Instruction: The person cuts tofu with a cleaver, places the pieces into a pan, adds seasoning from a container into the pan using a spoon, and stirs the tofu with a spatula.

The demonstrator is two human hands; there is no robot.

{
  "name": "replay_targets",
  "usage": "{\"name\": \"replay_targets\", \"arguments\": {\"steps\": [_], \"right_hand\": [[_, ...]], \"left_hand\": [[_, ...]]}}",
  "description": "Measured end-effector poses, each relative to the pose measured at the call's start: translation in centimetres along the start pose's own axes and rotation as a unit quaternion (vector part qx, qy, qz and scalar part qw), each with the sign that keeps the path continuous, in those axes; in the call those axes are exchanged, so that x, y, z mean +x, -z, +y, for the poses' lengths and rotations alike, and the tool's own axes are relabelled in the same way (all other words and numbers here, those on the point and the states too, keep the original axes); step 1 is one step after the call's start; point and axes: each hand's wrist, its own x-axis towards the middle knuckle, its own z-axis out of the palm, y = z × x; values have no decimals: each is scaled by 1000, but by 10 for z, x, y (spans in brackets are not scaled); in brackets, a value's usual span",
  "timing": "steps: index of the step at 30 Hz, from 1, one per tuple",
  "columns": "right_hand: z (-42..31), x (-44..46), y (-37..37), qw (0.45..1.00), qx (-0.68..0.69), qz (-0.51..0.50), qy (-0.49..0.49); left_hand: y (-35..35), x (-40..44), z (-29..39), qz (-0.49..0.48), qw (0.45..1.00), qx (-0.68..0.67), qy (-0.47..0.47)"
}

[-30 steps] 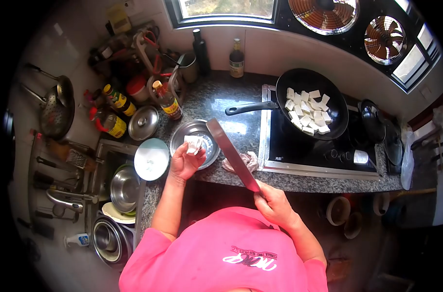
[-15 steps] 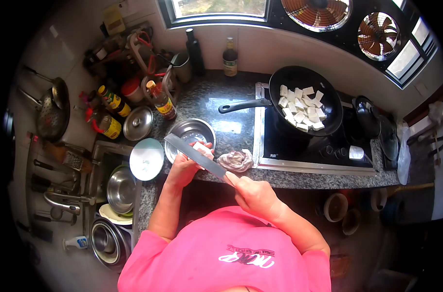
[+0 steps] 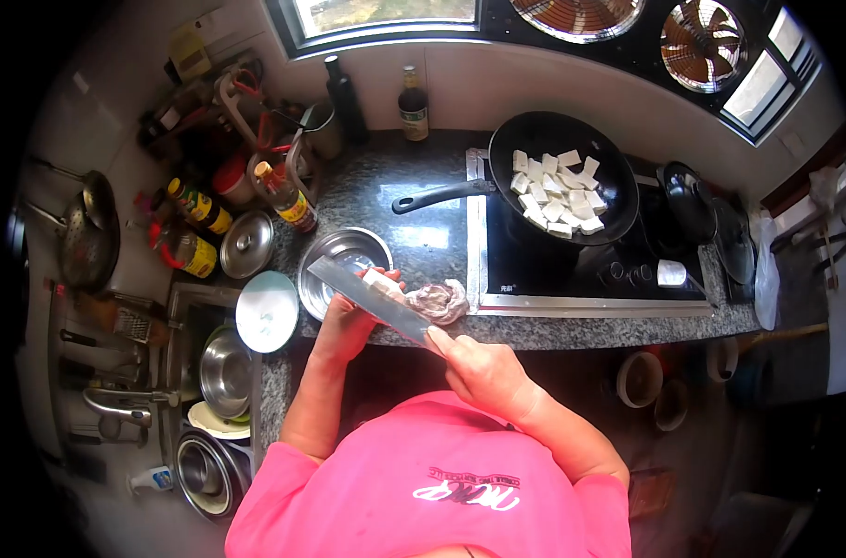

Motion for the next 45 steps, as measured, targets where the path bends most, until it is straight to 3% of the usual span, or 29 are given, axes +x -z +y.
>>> {"name": "replay_targets", "arguments": {"steps": [13,16,18,19,21,29,37,42,45], "right_hand": [[38,-73,43,997,25,15,-74],[56,-108,67,989,90,9,-116],[66,-127,84,976,187,38,-109],[64,-130,106,938,260,-26,-227],[58,-141,155,794,389,-152,-441],[108,-223,171,711,555,-52,-429],[129,-273,185,664,608,109,-420],[131,-310,181,643,614,190,-416],[132,-328,173,610,631,236,-416]], "left_hand": [[-94,16,-31,-42,998,-35,9],[-118,22,-55,-70,996,-15,57],[-126,28,-74,-115,976,-101,153],[-132,29,-83,-135,969,-107,175],[-141,36,-103,-175,951,-112,229],[-203,59,-139,-192,913,-122,339],[-228,91,-123,-155,922,73,346],[-273,157,-59,-132,916,304,224],[-293,225,-57,-105,905,379,163]]}}
